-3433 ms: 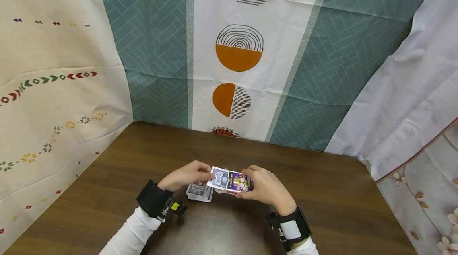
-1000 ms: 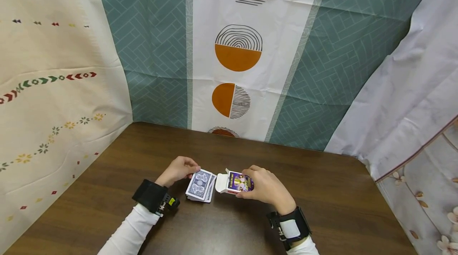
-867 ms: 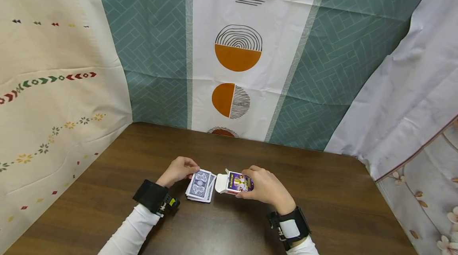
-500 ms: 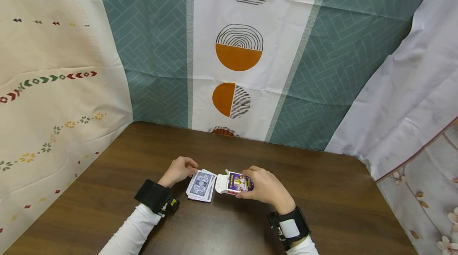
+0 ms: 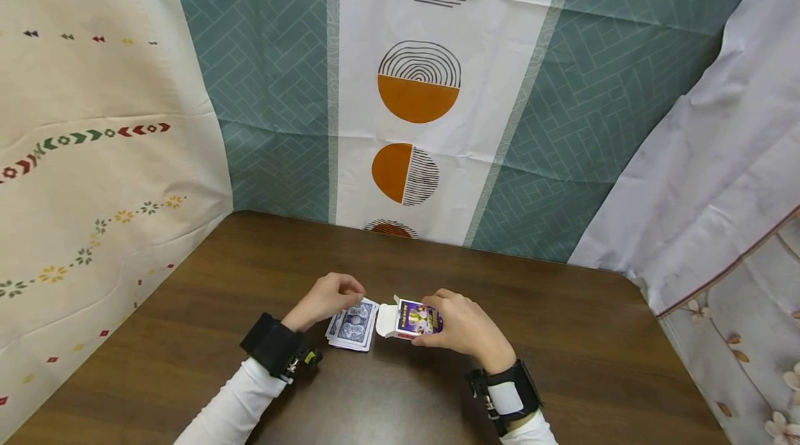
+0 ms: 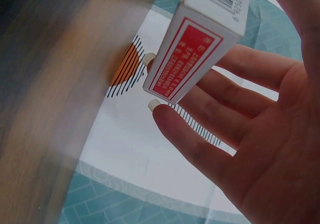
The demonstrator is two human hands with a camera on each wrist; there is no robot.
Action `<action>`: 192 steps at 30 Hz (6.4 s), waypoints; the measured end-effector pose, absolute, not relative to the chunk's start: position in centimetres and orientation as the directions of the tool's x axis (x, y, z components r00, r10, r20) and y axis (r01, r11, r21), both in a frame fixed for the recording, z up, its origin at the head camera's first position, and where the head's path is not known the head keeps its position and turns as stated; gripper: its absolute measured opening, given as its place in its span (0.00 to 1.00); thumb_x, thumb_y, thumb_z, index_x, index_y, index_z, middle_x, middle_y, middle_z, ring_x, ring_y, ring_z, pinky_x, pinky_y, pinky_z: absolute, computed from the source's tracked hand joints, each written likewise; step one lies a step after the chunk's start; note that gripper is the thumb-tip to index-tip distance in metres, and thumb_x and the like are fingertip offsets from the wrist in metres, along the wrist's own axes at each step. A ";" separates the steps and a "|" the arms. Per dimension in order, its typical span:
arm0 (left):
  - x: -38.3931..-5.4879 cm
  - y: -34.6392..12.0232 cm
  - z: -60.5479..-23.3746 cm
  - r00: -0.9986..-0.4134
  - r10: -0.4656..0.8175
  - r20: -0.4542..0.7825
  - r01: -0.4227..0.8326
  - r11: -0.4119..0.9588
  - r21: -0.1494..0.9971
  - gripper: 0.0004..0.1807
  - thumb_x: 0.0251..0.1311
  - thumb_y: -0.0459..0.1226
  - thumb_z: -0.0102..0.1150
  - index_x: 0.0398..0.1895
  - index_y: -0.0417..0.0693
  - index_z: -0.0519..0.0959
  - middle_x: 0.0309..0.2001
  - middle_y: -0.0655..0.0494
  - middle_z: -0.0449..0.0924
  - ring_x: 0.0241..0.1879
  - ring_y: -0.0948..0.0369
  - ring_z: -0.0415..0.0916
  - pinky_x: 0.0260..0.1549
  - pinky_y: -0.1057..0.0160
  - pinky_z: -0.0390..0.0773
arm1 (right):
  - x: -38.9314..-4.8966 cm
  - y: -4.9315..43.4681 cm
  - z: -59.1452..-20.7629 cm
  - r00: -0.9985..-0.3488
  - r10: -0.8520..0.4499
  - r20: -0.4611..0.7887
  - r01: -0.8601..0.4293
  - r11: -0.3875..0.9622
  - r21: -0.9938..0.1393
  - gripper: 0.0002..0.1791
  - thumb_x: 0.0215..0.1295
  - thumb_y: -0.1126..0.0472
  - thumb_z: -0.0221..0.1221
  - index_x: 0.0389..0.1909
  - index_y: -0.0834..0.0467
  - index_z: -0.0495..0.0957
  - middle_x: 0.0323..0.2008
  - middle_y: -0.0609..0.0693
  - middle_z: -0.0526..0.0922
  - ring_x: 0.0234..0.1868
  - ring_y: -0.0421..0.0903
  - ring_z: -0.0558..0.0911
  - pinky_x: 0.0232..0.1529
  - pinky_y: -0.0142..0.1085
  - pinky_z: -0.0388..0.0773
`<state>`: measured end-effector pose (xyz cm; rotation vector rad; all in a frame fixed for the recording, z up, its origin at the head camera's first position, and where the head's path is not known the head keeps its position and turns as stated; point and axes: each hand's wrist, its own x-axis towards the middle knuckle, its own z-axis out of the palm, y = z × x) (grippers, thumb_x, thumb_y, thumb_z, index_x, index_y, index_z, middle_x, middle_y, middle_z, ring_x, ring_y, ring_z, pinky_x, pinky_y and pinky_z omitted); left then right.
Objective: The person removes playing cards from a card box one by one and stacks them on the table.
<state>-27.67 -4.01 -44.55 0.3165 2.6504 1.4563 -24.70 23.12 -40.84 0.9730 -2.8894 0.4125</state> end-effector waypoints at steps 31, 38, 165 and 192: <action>-24.9 -0.1 -43.7 -0.942 0.334 -0.023 0.141 0.458 0.878 0.13 0.55 0.39 0.67 0.20 0.40 0.81 0.24 0.59 0.67 0.22 0.63 0.59 0.20 0.67 0.56 | -24.2 22.3 -40.9 -0.759 -0.621 0.198 -0.652 0.724 -0.226 0.31 0.46 0.43 0.73 0.48 0.57 0.80 0.41 0.47 0.81 0.36 0.38 0.78 0.35 0.29 0.77; -25.5 -1.0 -43.7 -0.922 0.378 -0.082 0.094 0.425 0.900 0.13 0.57 0.43 0.67 0.26 0.41 0.84 0.28 0.56 0.73 0.26 0.61 0.65 0.22 0.66 0.61 | -24.3 22.5 -40.8 -0.771 -0.608 0.189 -0.637 0.736 -0.230 0.32 0.47 0.40 0.71 0.48 0.57 0.80 0.42 0.47 0.81 0.35 0.37 0.78 0.34 0.28 0.76; -25.5 -1.2 -43.0 -0.916 0.402 -0.015 0.207 0.503 0.839 0.13 0.60 0.43 0.62 0.28 0.41 0.84 0.18 0.61 0.61 0.19 0.64 0.58 0.19 0.68 0.55 | -24.8 22.7 -41.1 -0.789 -0.596 0.147 -0.613 0.753 -0.238 0.34 0.47 0.38 0.70 0.49 0.58 0.80 0.42 0.48 0.81 0.35 0.37 0.77 0.36 0.30 0.77; -25.6 -0.9 -44.0 -0.887 0.449 -0.105 0.078 0.371 0.925 0.13 0.62 0.40 0.61 0.27 0.38 0.83 0.18 0.60 0.62 0.18 0.64 0.53 0.19 0.66 0.53 | -24.8 22.9 -41.1 -0.793 -0.590 0.151 -0.609 0.756 -0.242 0.34 0.47 0.38 0.71 0.48 0.58 0.80 0.42 0.50 0.82 0.35 0.38 0.78 0.34 0.29 0.77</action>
